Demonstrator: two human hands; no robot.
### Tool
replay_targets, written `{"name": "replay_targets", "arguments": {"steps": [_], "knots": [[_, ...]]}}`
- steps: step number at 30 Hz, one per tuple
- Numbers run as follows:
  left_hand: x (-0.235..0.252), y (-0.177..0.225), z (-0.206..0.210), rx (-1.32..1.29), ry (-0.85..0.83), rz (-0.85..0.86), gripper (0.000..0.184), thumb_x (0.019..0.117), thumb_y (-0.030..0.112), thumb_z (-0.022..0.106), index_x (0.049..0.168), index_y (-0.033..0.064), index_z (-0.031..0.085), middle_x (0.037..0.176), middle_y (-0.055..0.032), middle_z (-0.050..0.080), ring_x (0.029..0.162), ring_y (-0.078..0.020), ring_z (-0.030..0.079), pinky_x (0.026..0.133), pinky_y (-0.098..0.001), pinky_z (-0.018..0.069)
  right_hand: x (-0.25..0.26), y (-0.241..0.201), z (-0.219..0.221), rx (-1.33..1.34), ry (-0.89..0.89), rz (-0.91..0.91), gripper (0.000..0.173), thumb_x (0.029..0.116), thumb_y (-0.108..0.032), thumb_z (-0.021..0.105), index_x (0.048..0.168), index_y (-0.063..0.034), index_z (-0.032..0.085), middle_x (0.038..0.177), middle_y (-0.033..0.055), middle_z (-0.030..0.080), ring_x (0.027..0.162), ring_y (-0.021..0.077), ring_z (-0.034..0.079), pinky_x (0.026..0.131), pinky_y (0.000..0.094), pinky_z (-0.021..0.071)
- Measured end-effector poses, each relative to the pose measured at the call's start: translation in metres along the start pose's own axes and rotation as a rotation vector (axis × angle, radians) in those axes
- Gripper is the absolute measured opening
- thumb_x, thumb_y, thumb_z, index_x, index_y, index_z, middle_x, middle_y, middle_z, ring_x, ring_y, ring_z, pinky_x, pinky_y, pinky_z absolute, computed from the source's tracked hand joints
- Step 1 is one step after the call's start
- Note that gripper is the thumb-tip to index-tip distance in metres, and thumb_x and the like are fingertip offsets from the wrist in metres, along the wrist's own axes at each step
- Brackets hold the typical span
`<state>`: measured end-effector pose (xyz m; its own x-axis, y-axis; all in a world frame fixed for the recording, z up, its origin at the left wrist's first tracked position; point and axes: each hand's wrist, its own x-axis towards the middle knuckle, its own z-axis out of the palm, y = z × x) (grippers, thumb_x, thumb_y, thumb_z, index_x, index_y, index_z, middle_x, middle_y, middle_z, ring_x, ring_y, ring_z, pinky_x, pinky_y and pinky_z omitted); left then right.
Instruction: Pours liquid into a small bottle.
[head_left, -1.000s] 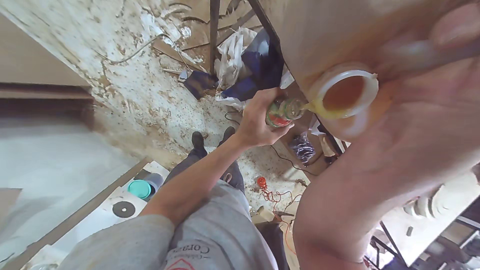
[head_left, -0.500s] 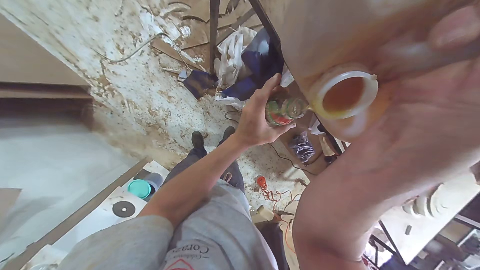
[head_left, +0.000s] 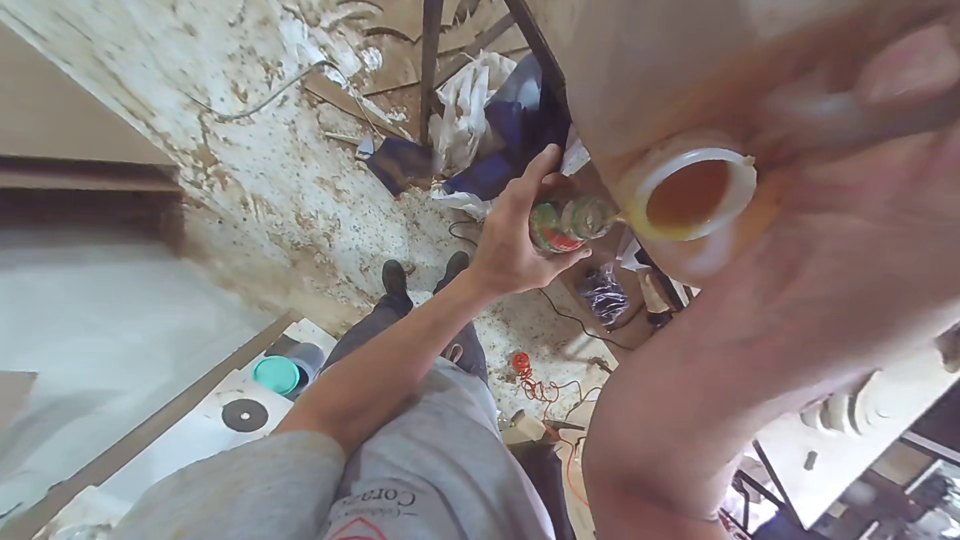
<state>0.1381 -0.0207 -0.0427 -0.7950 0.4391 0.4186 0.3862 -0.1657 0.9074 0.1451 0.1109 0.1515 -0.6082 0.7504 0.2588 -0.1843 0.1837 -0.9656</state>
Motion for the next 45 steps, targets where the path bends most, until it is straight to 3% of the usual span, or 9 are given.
{"name": "replay_targets", "arguments": {"steps": [8,11,22,27,30,35,40,45], "knots": [[-0.0014,-0.002,-0.0001,0.018,-0.001,0.002,0.114,0.0625,0.024,0.096,0.152,-0.0051,0.031,0.123,-0.0179,0.066,0.114,-0.0258,0.066,0.1,-0.0423,0.057,0.0015,0.0011,-0.0011,0.021,-0.029,0.005,0.018,0.0858,0.014,0.049,0.079,-0.003,0.048,0.061,0.0047,0.048,0.053,0.0158,0.054,0.057,0.0288,0.0554],[-0.0015,-0.0017,-0.0005,0.025,-0.01,-0.01,0.114,0.063,0.025,0.096,0.152,-0.0051,0.031,0.123,-0.018,0.067,0.115,-0.0259,0.066,0.101,-0.0425,0.0565,-0.0026,-0.0006,-0.0016,-0.001,-0.068,0.013,0.015,0.092,0.008,0.047,0.082,-0.0034,0.049,0.063,0.0032,0.048,0.056,0.0145,0.053,0.06,0.0276,0.0544],[-0.0012,-0.0023,-0.0012,-0.007,-0.012,-0.014,0.115,0.0627,0.023,0.096,0.152,-0.0042,0.029,0.122,-0.0172,0.067,0.115,-0.0261,0.066,0.1,-0.0429,0.0568,-0.0071,-0.0007,0.0013,0.001,-0.057,-0.032,0.017,0.0949,0.007,0.046,0.082,-0.0041,0.049,0.063,0.0019,0.047,0.055,0.0131,0.053,0.059,0.0261,0.0546],[-0.0017,-0.0029,-0.0012,-0.015,-0.015,-0.013,0.116,0.062,0.023,0.097,0.152,-0.0031,0.029,0.123,-0.0154,0.068,0.116,-0.0254,0.065,0.101,-0.0429,0.0563,-0.0036,0.0004,-0.0007,-0.003,-0.075,-0.033,0.015,0.0961,0.0,0.045,0.082,-0.0057,0.048,0.063,0.0017,0.046,0.056,0.0133,0.052,0.06,0.0274,0.0538],[-0.0014,-0.0026,-0.001,-0.019,-0.011,-0.016,0.116,0.0621,0.023,0.096,0.152,-0.0033,0.029,0.123,-0.0159,0.067,0.116,-0.0256,0.065,0.1,-0.0427,0.0563,-0.0044,-0.001,0.0029,0.003,-0.015,-0.03,0.018,0.0946,0.006,0.046,0.08,-0.0046,0.046,0.061,0.0025,0.045,0.052,0.0139,0.052,0.056,0.0277,0.0542],[-0.0017,-0.004,-0.0011,-0.013,-0.004,-0.011,0.116,0.0617,0.023,0.096,0.152,-0.0043,0.028,0.122,-0.0166,0.067,0.116,-0.026,0.065,0.101,-0.0424,0.0558,-0.0054,0.0028,-0.0046,0.01,-0.059,-0.012,0.011,0.0956,0.002,0.047,0.086,-0.0036,0.048,0.066,0.0029,0.048,0.056,0.0152,0.054,0.06,0.0301,0.0563],[-0.0018,-0.0038,-0.0017,-0.019,-0.001,-0.022,0.117,0.0615,0.022,0.096,0.152,-0.0039,0.027,0.122,-0.0163,0.067,0.117,-0.0265,0.064,0.102,-0.0426,0.0551,-0.0029,0.0015,-0.0001,0.065,-0.041,0.029,0.017,0.0942,0.004,0.046,0.08,-0.0054,0.046,0.06,0.0016,0.044,0.05,0.0132,0.05,0.054,0.027,0.0536],[-0.0033,-0.0052,-0.0002,-0.02,0.016,-0.014,0.117,0.062,0.024,0.096,0.153,-0.0039,0.028,0.123,-0.0168,0.066,0.117,-0.0262,0.063,0.103,-0.0421,0.0546,-0.0031,0.0011,-0.0004,0.056,-0.05,0.003,0.015,0.0934,0.001,0.047,0.08,-0.0054,0.046,0.06,0.0022,0.045,0.05,0.0143,0.052,0.054,0.0276,0.0547]]}}
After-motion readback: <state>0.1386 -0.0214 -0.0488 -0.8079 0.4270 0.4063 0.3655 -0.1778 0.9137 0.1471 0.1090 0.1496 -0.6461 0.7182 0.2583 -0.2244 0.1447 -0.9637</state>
